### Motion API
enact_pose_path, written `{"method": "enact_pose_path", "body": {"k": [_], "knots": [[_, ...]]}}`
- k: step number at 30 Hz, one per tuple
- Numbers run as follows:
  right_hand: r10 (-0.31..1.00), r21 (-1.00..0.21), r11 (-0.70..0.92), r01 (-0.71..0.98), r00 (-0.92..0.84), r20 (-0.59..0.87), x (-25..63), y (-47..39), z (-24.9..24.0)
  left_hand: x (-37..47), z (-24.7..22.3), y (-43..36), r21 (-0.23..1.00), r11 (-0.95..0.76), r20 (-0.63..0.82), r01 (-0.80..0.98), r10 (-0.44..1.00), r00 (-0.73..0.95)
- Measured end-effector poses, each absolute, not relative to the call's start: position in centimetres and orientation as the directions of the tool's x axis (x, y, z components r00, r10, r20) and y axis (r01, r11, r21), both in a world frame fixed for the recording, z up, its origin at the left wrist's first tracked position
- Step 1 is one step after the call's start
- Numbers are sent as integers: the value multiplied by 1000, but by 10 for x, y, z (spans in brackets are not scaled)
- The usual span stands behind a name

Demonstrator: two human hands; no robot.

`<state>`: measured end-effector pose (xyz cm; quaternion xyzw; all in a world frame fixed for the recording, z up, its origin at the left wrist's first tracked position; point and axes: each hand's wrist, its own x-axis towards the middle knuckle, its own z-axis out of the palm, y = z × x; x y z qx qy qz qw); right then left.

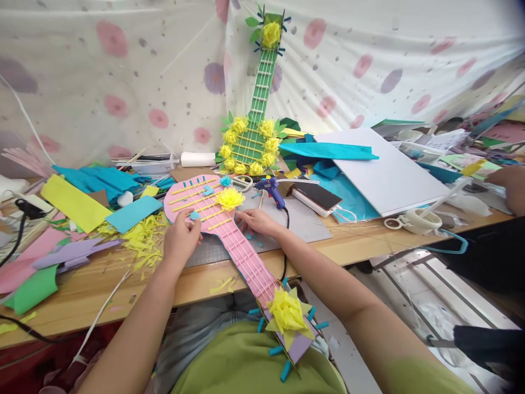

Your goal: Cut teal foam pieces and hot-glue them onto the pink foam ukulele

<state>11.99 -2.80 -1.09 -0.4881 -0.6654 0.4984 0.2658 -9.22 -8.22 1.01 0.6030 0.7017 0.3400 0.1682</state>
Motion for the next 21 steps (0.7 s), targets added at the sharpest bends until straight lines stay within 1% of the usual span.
{"method": "enact_pose_path", "body": {"k": [1,3,6,9,11,13,15,17,19,21], "knots": [[902,-926,28,377,-408,-138,118,-29,-8,-87,14,-85,659,68,96,749,980,-173],[892,-932,29,361,-429,-139,114,-31,-1,-77,22,-90,562,109,-4,820,992,-129],[875,-959,5,285,-465,-134,107,-32,10,-69,38,-90,369,143,-20,918,989,-146],[841,-980,-34,197,-523,-134,94,-38,19,-72,51,-84,250,166,-22,954,986,-165],[799,-984,-61,166,-582,-148,83,-45,21,-80,55,-78,195,193,-43,962,981,-188],[700,-990,-77,121,-700,-140,71,-53,20,-91,55,-72,146,207,-70,967,978,-199],[618,-991,-87,104,-775,-135,60,-59,17,-103,52,-68,115,184,-121,976,978,-170],[559,-988,-95,125,-814,-157,54,-63,13,-116,47,-67,119,147,-148,982,981,-128],[493,-980,-114,162,-847,-197,55,-62,13,-128,43,-69,121,92,-129,988,989,-76],[417,-973,-127,195,-879,-231,65,-57,16,-140,42,-72,87,65,-118,994,992,-55]]}}
